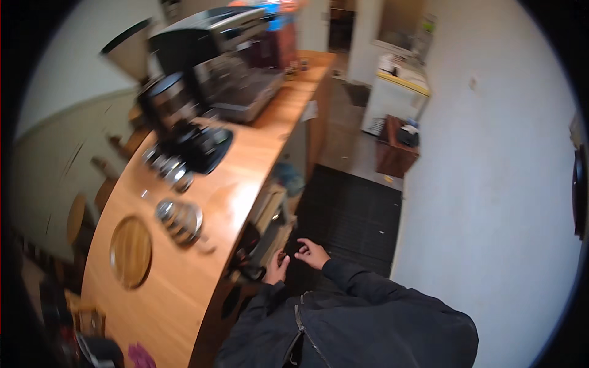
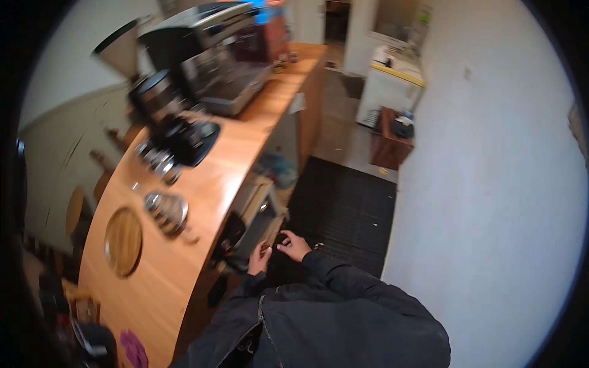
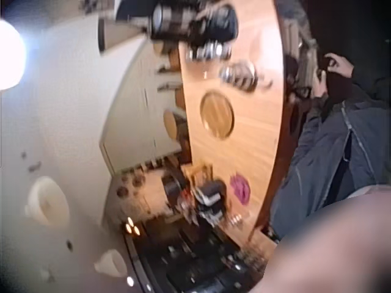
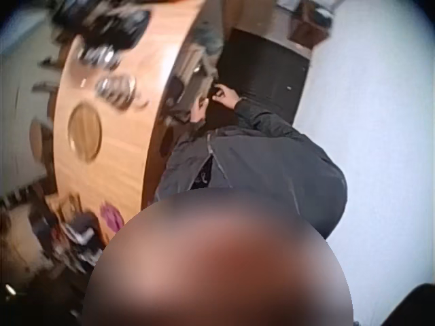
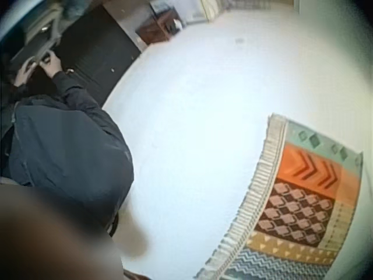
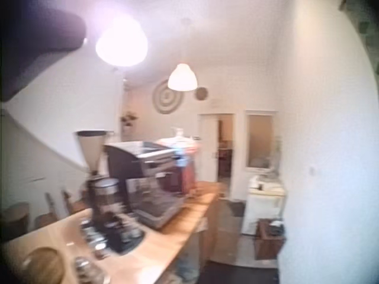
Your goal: The person is moving and organizing glass cups and small ceramic cups onto a wooden table section and a storage shelf.
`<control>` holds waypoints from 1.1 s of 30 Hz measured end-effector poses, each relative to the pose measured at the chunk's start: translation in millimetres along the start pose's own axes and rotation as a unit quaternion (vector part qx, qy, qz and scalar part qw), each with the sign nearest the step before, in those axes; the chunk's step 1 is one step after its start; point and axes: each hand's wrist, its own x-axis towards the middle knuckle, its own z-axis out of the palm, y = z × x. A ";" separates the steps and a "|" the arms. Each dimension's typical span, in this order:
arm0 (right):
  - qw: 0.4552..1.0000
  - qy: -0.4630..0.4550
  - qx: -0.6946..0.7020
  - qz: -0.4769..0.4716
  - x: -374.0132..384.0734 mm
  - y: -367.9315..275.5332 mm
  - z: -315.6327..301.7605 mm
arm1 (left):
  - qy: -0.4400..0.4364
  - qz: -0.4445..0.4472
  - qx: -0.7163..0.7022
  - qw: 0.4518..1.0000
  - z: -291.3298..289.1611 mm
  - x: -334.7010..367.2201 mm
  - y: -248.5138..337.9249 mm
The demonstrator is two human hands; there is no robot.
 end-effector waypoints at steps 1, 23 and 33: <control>0.997 0.068 0.035 0.025 12.0 3.0 -38.4 | -0.041 -0.022 -0.025 0.999 24.0 36.9 13.4; 0.890 0.405 0.158 0.138 380.3 97.5 -655.2 | -0.307 0.054 -0.071 0.948 480.2 698.5 245.8; 0.884 0.419 0.198 0.059 604.4 165.7 -967.8 | -0.367 0.138 0.000 0.920 718.4 1002.3 387.9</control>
